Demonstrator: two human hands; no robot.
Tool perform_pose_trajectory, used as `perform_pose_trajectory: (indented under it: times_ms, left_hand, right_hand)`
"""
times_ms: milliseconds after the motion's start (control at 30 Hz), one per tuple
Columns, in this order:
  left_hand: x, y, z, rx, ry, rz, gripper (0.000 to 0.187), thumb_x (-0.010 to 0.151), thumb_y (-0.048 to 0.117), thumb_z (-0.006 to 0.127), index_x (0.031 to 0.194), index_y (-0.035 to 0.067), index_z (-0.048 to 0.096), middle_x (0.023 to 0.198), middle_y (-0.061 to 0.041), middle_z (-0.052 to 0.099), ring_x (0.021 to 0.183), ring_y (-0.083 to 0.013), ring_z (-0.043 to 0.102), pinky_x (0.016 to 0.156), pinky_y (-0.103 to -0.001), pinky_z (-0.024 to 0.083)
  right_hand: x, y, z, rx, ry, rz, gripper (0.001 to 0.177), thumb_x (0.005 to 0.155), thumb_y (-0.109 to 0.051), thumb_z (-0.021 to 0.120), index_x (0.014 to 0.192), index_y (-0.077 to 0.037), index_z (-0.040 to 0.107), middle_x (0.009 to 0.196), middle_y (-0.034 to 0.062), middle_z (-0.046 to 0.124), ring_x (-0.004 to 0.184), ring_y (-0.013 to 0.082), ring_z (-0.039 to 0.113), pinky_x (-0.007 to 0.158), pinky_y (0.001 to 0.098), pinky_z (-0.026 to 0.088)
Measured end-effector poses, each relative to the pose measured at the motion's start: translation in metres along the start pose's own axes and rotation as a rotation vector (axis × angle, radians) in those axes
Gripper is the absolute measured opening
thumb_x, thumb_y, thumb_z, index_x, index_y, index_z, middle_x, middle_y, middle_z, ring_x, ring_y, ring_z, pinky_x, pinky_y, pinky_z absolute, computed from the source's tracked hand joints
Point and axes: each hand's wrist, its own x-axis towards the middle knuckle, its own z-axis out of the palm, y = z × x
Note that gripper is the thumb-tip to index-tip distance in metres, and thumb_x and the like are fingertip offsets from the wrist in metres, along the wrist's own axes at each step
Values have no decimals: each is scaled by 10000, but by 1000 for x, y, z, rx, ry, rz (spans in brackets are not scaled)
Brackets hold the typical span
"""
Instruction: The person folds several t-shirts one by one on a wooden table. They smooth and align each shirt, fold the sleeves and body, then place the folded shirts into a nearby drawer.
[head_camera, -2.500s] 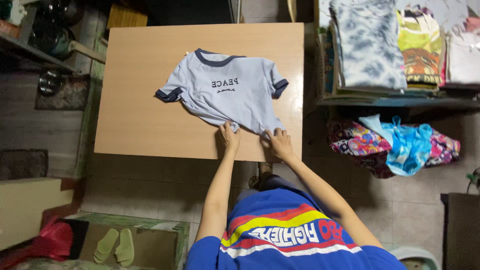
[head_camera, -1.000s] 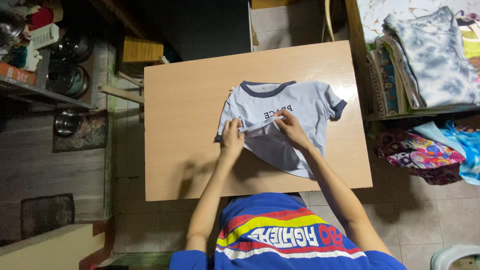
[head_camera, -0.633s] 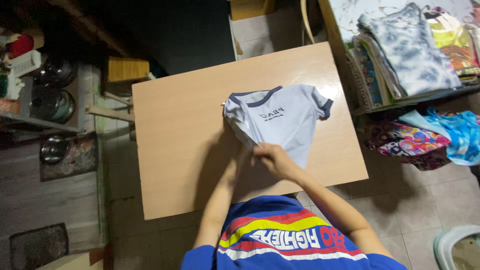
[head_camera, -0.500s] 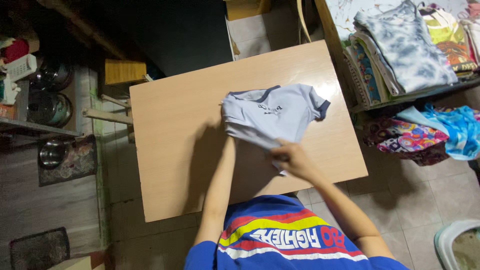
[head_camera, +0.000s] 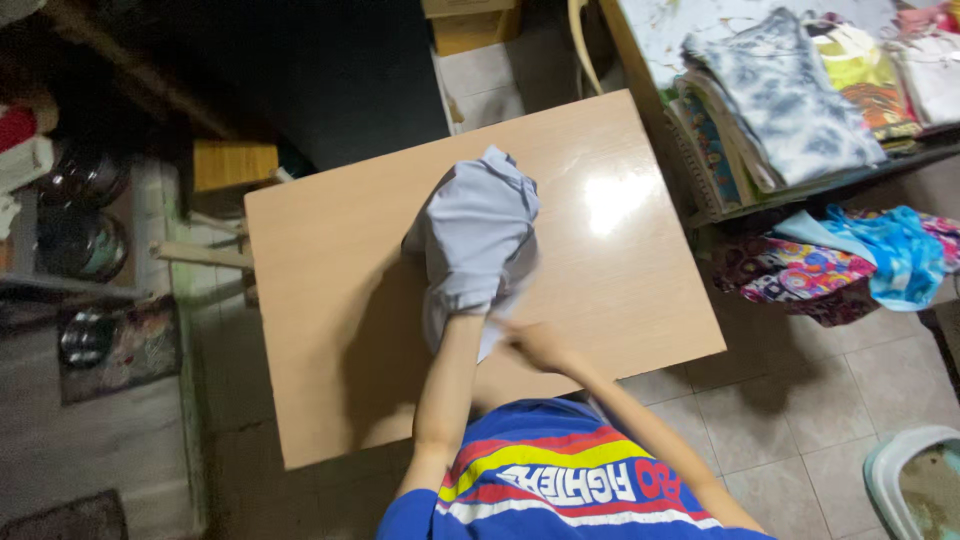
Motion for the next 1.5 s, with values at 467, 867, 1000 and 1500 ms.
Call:
perform_pose_trajectory:
  times_ms: [467,867,1000,1500]
  left_hand:
    - [-32,26,-32,98,-58,-88,170,937,147,626,1062,40,584,946,-197,639,871,-402,640,800,-504,504]
    - [-18,93,-79,-65,112,80,202,940,178,624,1081,37,593,973,-189,646,896,-388,642,820,-499,506]
    - [-28,94,-67,-19,121,114,214,941,189,624,1088,36,596,982,-187,648,904,-383,642,827,-497,506]
    - [-53,49,-39,420,-9,127,258,946,229,621,1112,32,607,1015,-176,656,935,-366,645,852,-491,508]
  right_hand:
    - [110,-16,-106,1434,412,-116,626,922,-293,605,1515,-283,404,953,212,713,795,390,678,737,520,530]
    - [55,22,-188,1693,476,-141,601,918,-295,616,1486,-260,422,990,188,703,835,351,673,763,488,532]
    - [39,-8,-222,1596,411,-286,593,917,-295,620,1476,-252,428,1002,180,700,849,338,672,771,477,532]
    - [53,-121,-231,1256,486,-496,564,912,-297,635,1440,-222,450,1048,150,689,900,289,666,804,437,534]
